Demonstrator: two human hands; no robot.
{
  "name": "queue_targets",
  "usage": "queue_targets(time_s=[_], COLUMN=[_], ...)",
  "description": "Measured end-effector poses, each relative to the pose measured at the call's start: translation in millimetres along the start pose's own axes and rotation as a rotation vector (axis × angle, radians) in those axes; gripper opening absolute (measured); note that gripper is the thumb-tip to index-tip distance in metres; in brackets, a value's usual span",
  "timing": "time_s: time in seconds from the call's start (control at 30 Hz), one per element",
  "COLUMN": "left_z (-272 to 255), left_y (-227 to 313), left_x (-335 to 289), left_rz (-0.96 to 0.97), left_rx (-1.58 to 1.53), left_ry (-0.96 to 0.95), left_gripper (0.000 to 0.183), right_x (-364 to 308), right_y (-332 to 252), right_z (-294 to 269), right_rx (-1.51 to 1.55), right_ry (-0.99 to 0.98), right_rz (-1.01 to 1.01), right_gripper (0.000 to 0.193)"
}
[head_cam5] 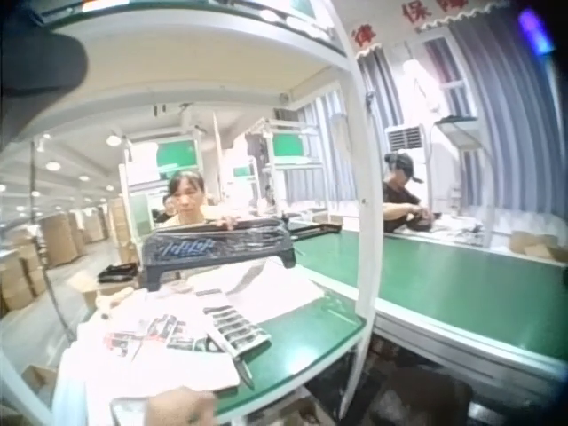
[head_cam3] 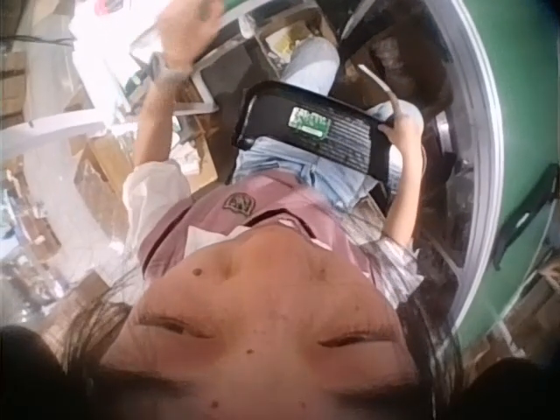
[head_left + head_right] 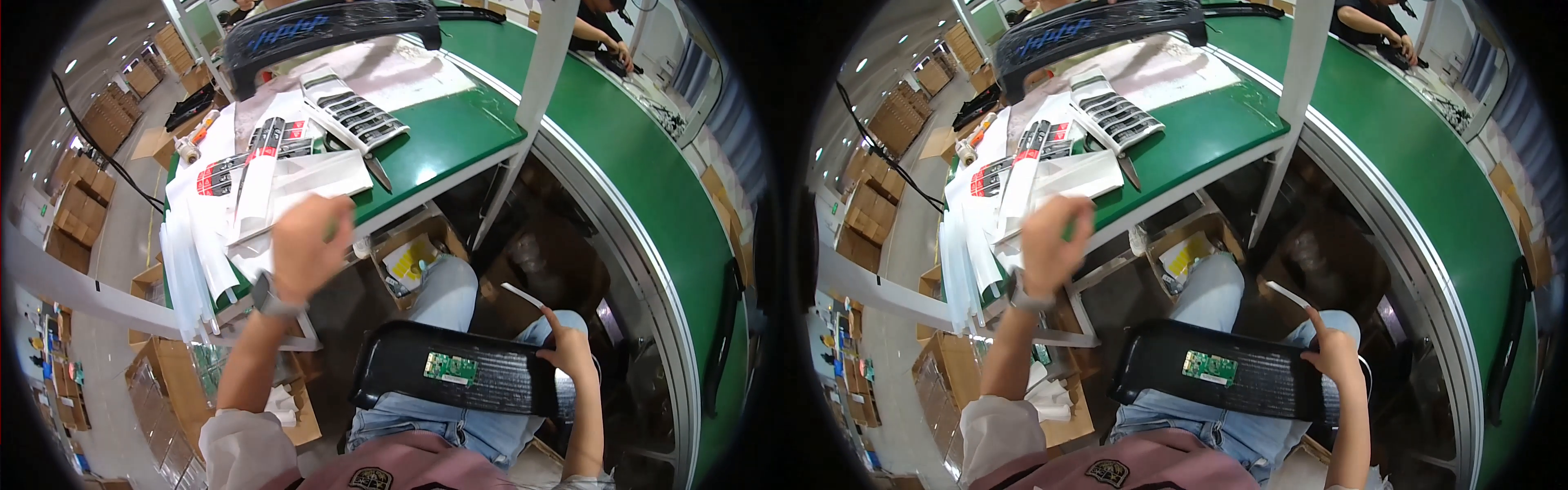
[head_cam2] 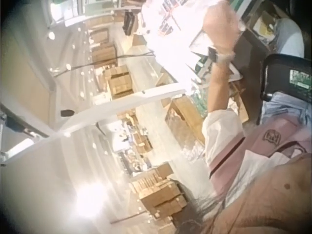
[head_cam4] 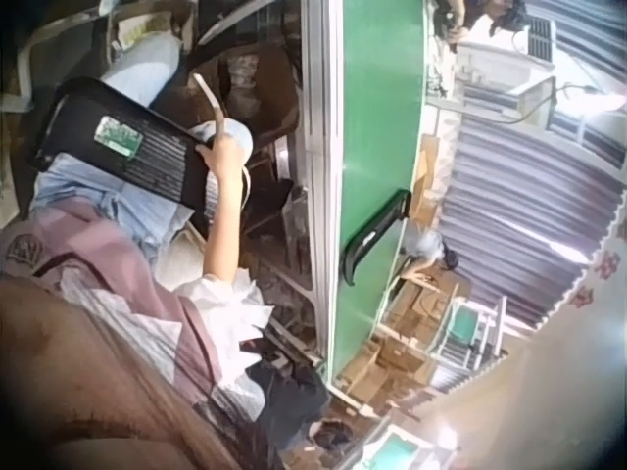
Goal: Applying warning and informational stickers to black plastic components on a factory assembly line.
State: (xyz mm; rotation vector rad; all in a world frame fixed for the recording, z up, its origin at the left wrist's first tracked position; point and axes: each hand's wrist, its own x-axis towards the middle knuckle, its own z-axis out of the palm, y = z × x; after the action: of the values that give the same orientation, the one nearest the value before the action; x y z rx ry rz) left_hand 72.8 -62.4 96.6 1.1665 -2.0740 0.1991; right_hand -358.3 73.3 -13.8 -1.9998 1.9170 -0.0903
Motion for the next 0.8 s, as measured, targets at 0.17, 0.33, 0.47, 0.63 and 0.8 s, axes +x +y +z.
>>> queue_targets(time_s=[0.17, 0.33, 0.47, 0.63, 0.8], left_z=[54, 63, 55, 45, 51], left_y=[55, 55, 75, 96, 101], left_x=[-38, -65, -87, -87, -87], left_rz=[-0.114, -0.414, -0.475, -0.178, -0.309], left_rx=[-0.100, -0.617, -0.759, -0.692, -0.839], left_ry=[-0.367, -0.710, -0.585, -0.553, -0.463], left_gripper=[0.031, 0.028, 0.020, 0.020, 0.016], right_x=[-27, -54, -71, -86, -72], right_y=[5, 12, -8, -57, -113], right_z=[-7, -24, -32, -50, -45], right_rx=[0.221, 0.079, 0.135, 0.576, 0.933], right_ry=[0.456, 0.885, 0.650, 0.521, 0.367], right_rz=[-0.196, -0.314, -0.118, -0.188, -0.227], right_gripper=[0.079, 0.074, 0.076, 0.062, 0.019])
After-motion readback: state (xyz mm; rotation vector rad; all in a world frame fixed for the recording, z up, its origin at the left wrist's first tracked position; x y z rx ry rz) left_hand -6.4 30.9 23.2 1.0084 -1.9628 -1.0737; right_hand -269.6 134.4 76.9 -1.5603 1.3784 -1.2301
